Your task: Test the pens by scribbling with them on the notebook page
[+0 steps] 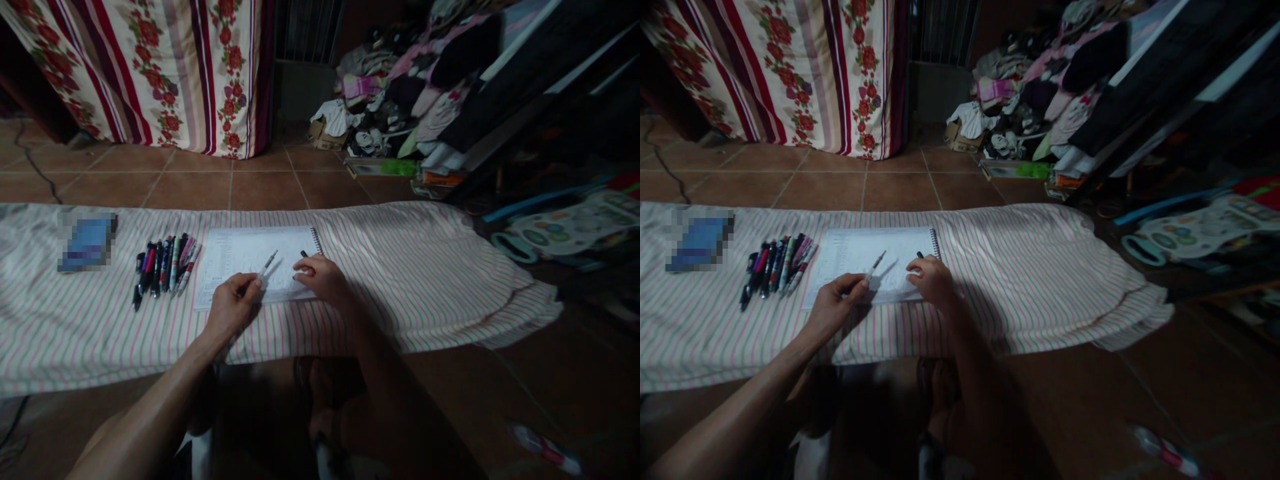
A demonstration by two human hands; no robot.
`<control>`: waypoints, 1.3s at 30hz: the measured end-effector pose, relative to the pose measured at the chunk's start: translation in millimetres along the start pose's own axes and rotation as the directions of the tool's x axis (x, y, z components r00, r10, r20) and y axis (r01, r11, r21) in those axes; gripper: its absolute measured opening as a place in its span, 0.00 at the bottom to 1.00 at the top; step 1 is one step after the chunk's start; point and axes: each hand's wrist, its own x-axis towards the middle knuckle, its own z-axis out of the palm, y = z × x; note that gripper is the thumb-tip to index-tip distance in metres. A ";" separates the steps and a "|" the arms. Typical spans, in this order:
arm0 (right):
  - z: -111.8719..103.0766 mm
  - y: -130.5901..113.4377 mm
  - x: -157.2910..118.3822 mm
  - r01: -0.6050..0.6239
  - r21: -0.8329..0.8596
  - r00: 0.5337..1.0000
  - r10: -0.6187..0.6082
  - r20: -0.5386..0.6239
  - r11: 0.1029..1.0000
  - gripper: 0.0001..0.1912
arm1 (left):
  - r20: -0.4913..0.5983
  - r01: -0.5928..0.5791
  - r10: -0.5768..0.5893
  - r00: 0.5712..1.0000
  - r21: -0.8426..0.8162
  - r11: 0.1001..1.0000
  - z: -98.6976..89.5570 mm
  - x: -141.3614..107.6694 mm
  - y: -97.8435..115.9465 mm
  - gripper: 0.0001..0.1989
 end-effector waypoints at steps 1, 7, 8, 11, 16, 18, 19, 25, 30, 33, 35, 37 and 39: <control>2.4 -0.4 -0.7 0.019 -0.026 1.000 -0.019 0.008 0.999 0.07 | 0.002 -0.004 0.004 1.000 0.007 1.000 0.3 -0.1 -0.2 0.17; 12.3 -0.4 -3.0 0.061 -0.124 0.998 -0.058 0.026 0.990 0.05 | 0.018 -0.017 0.017 1.000 0.026 1.000 1.2 0.2 -2.7 0.18; 12.5 -0.7 -3.2 0.064 -0.129 0.998 -0.061 0.025 0.990 0.05 | 0.018 -0.014 0.014 1.000 0.026 1.000 1.3 0.3 -2.9 0.18; 10.6 -3.2 -2.9 0.070 -0.103 0.998 -0.069 0.016 0.992 0.04 | 0.016 -0.006 0.006 1.000 0.025 1.000 1.6 0.0 -2.9 0.18; 2.1 -6.3 0.1 -0.005 0.005 1.000 0.005 -0.030 1.000 0.02 | 0.041 -0.008 0.007 0.999 0.025 1.000 1.0 -0.9 -1.9 0.18; -1.7 -3.9 1.8 -0.064 0.051 0.996 0.067 -0.064 0.997 0.03 | 0.044 -0.015 0.014 0.999 0.036 0.999 0.5 -1.0 -2.6 0.18; -3.3 -1.7 2.5 -0.095 0.085 0.992 0.101 -0.075 0.992 0.03 | 0.040 -0.022 0.020 0.999 0.043 0.999 0.3 -1.0 -3.3 0.18; -9.1 12.3 4.7 -0.158 0.212 0.977 0.184 -0.109 0.964 0.07 | 0.049 -0.047 0.043 0.998 0.083 0.995 1.8 0.2 -8.6 0.18; -0.9 7.3 1.4 -0.071 -0.010 0.994 0.070 -0.084 0.997 0.05 | 0.046 -0.050 0.045 0.998 0.096 0.994 5.2 0.7 -8.2 0.17; 10.1 2.1 -0.7 -0.013 -0.120 0.999 0.007 -0.050 0.993 0.06 | 0.048 -0.045 0.041 0.998 0.092 0.995 6.3 0.5 -8.2 0.17; 16.3 -0.1 -1.5 0.006 -0.156 0.999 -0.012 -0.037 0.988 0.06 | 0.049 -0.044 0.040 0.998 0.087 0.995 6.6 0.4 -9.0 0.17; 19.8 -1.4 -1.7 0.020 -0.171 0.999 -0.025 -0.027 0.985 0.07 | 0.049 -0.044 0.040 0.998 0.082 0.996 6.8 0.6 -10.0 0.17; 20.6 -2.5 -1.8 0.026 -0.176 0.999 -0.030 -0.019 0.984 0.07 | 0.047 -0.041 0.037 0.998 0.085 0.995 7.0 1.2 -10.8 0.17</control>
